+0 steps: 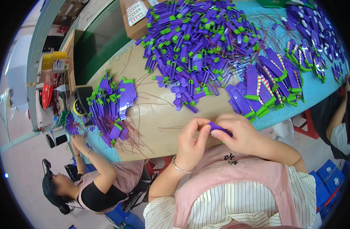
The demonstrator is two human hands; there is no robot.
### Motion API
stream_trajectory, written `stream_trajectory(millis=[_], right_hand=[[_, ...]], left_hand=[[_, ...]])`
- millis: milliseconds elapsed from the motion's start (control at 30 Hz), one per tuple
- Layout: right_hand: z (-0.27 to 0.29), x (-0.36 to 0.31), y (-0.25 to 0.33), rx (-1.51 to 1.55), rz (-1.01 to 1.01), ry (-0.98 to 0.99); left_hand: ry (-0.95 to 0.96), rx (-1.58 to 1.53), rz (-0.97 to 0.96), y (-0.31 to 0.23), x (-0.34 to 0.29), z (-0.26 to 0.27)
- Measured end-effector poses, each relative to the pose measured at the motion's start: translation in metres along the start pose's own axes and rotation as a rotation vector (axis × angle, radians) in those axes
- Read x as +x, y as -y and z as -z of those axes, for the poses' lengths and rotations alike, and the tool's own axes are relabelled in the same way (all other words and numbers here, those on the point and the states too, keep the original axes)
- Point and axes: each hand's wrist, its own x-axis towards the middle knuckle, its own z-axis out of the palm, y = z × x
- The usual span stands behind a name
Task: The person assembles plastic toy pieces by hand, snapping components together and placing the assembled parts onto the table.
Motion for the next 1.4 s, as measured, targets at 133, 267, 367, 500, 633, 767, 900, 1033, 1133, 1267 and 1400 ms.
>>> stream_trajectory(millis=[133,267,367,500,633,767,900,1033,1133,1267,1400], right_hand=[[0.032,0.013,-0.011,-0.359,0.025,-0.374],[0.060,0.022,-0.028,-0.885,-0.082,-0.443],[0.060,0.024,-0.029,-0.844,-0.133,-0.383],[0.055,0.027,-0.030,-0.633,-0.108,-0.456],[0.060,0.021,-0.026,-0.865,-0.114,-0.443],[0.060,0.022,-0.023,-0.801,-0.213,-0.367],[0.054,0.020,-0.020,-0.470,-0.172,-0.489],[0.036,0.006,-0.006,-0.286,0.082,-0.554],[0.014,-0.003,0.011,0.820,-0.301,-0.039],[0.004,-0.003,-0.004,1.011,-0.311,0.136],[0.004,-0.006,-0.001,0.986,-0.396,0.176]], left_hand=[[-0.230,0.216,0.161,0.014,0.004,0.030],[-0.311,0.614,-0.108,0.053,0.017,0.046],[-0.188,0.767,-0.423,0.046,0.028,0.039],[-0.019,0.896,-0.516,0.040,0.040,0.032],[0.000,0.923,-0.536,0.043,0.044,0.037],[-0.162,0.343,-0.233,0.045,0.027,0.032],[-0.129,0.021,-0.098,0.052,0.010,0.030],[-0.096,-0.413,0.095,0.025,0.006,0.014],[-0.068,-0.514,0.094,0.012,0.007,0.005],[-0.044,-0.569,0.038,0.005,0.003,0.000],[-0.003,-0.435,0.012,0.011,0.000,0.005]])
